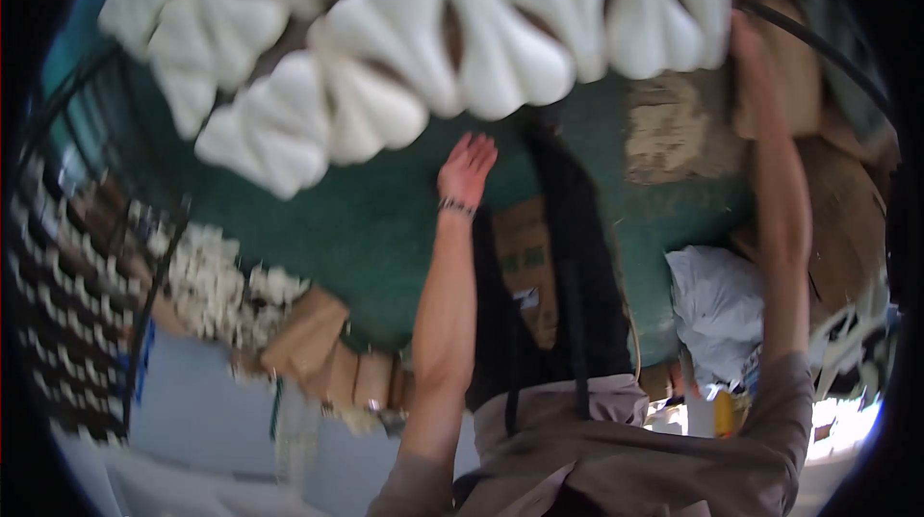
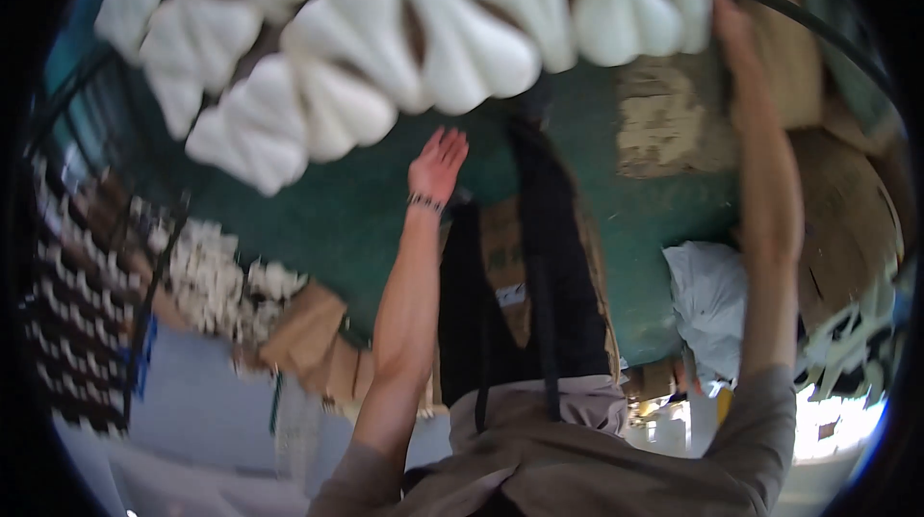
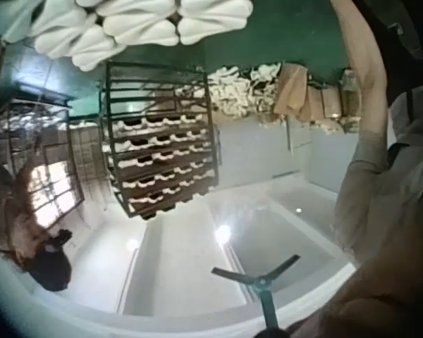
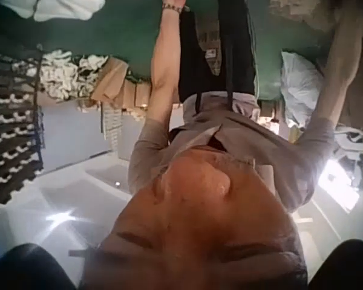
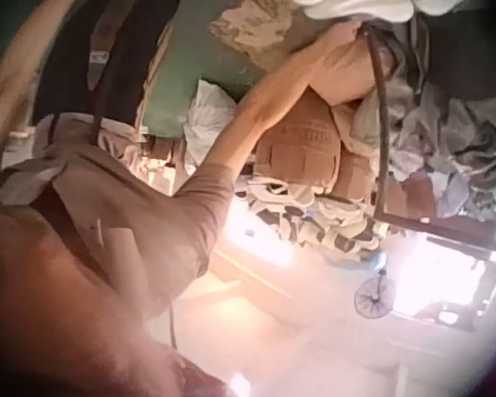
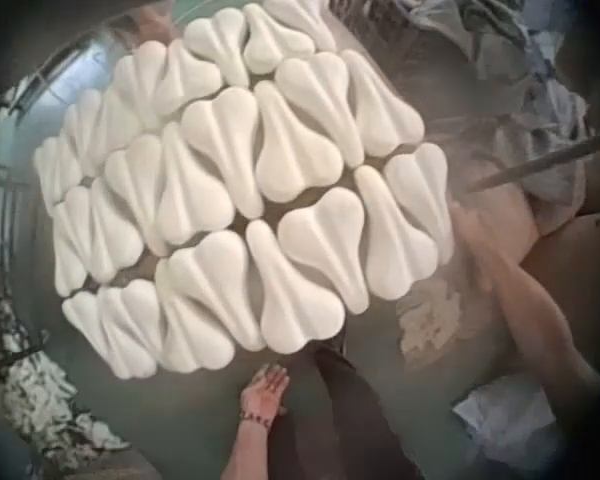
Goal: Handling foam bicycle seat pads, moving trays, and applying spray with a nozzle in a factory.
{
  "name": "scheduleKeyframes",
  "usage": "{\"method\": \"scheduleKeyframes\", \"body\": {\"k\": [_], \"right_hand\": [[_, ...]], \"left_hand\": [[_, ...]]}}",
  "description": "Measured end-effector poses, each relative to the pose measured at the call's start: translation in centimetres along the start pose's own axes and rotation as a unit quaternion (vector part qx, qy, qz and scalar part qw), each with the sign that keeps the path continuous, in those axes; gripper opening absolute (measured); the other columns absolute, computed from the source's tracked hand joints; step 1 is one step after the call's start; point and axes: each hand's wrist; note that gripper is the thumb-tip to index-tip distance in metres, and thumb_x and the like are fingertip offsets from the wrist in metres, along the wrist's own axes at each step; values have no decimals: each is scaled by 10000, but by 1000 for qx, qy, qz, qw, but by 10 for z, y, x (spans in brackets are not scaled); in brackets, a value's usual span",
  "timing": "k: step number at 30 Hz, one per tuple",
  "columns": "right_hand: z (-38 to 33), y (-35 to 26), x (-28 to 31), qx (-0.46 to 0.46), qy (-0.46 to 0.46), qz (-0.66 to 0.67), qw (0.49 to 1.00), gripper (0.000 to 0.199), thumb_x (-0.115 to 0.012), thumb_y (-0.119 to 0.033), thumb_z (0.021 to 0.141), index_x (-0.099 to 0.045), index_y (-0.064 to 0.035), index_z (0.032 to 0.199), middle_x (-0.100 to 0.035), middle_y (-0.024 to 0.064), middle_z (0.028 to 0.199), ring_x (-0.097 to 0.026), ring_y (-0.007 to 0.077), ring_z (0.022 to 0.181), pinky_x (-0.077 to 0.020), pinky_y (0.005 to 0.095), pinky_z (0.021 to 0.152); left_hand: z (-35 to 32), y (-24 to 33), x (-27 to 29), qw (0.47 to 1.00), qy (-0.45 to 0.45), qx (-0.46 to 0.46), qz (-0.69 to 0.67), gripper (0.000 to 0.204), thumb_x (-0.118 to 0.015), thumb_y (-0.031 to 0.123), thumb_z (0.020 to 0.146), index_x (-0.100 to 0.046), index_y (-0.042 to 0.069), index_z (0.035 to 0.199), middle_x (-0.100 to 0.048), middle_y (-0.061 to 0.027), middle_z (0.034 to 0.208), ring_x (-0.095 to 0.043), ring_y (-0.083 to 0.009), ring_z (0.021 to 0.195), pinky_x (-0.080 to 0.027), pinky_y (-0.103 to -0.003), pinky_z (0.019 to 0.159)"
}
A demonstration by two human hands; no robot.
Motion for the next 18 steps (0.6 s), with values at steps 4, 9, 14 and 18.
{"method": "scheduleKeyframes", "body": {"k": [4,9,14,18], "right_hand": [[-23,14,20,-2,-24,66,998,623,-571,-671,986,-758,-87,875,-541,-46,704,-476,109,623,-390,278,594],[-91,-12,80,-27,39,8,999,700,-564,-650,1004,-743,6,1172,-677,15,934,-597,114,846,-482,276,744],[-201,-83,122,57,54,63,995,715,-565,-622,1017,-699,28,1283,-708,20,967,-619,109,857,-506,271,756],[-327,-125,191,-28,72,79,994,635,-552,-561,1048,-713,12,1269,-730,29,1022,-609,110,903,-497,301,805]], "left_hand": [[3,52,32,949,153,-201,-189,402,-449,72,1050,-466,34,1450,-586,-205,1380,-562,-397,1304,-429,-581,1172],[-3,54,19,950,55,-176,-251,335,-429,38,1020,-566,10,1325,-614,-189,1309,-540,-367,1312,-438,-559,1158],[-57,92,33,940,-49,-172,-290,367,-479,-24,949,-604,24,1291,-671,-156,1226,-642,-343,1107,-548,-533,1006],[-141,97,19,960,-61,-137,-235,321,-478,-68,955,-627,13,1228,-674,-149,1202,-660,-326,1101,-597,-489,959]]}}
Point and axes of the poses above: each hand's wrist, its own z-axis towards the middle knuckle, its own x-axis out of the back of the hand, y = z × x
